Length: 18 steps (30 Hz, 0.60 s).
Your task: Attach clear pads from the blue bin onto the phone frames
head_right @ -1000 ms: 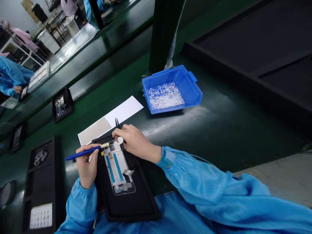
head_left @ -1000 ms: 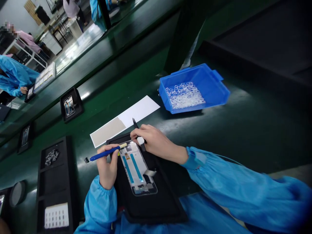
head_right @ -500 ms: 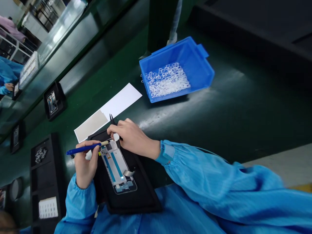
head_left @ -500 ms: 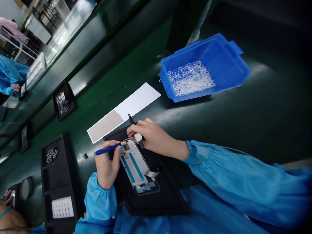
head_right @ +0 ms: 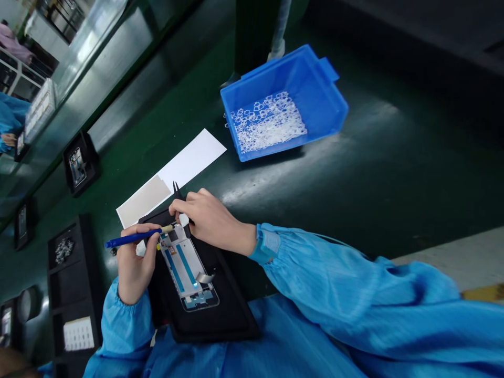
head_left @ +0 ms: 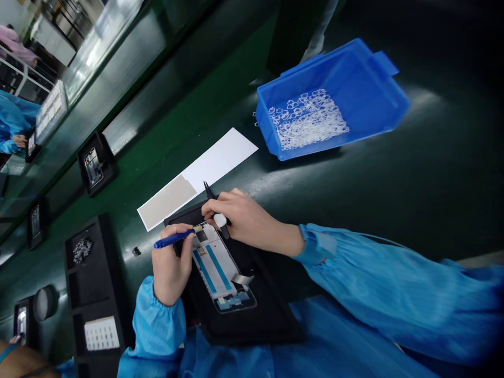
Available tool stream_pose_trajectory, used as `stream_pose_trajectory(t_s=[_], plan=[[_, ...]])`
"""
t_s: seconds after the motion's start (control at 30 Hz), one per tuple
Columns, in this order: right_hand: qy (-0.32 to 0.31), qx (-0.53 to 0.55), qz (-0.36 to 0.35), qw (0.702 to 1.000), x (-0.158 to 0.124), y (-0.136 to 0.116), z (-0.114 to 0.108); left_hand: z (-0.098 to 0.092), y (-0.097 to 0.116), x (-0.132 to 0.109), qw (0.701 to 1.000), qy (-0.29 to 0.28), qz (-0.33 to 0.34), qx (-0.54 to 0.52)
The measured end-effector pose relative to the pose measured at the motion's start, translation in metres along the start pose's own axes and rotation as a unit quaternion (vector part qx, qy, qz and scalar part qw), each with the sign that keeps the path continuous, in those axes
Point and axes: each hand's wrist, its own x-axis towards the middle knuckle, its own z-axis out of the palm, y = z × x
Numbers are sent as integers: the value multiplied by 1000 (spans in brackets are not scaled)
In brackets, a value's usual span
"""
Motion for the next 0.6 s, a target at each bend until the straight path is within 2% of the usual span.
stream_pose_trajectory(t_s=[0.33, 0.6], plan=[[13, 7, -13, 1000, -1, 0, -1, -3, 8, 4, 999, -5, 31, 29], [18, -2, -17, 1000, 0, 1, 1, -2, 7, 3, 999, -2, 21, 33]])
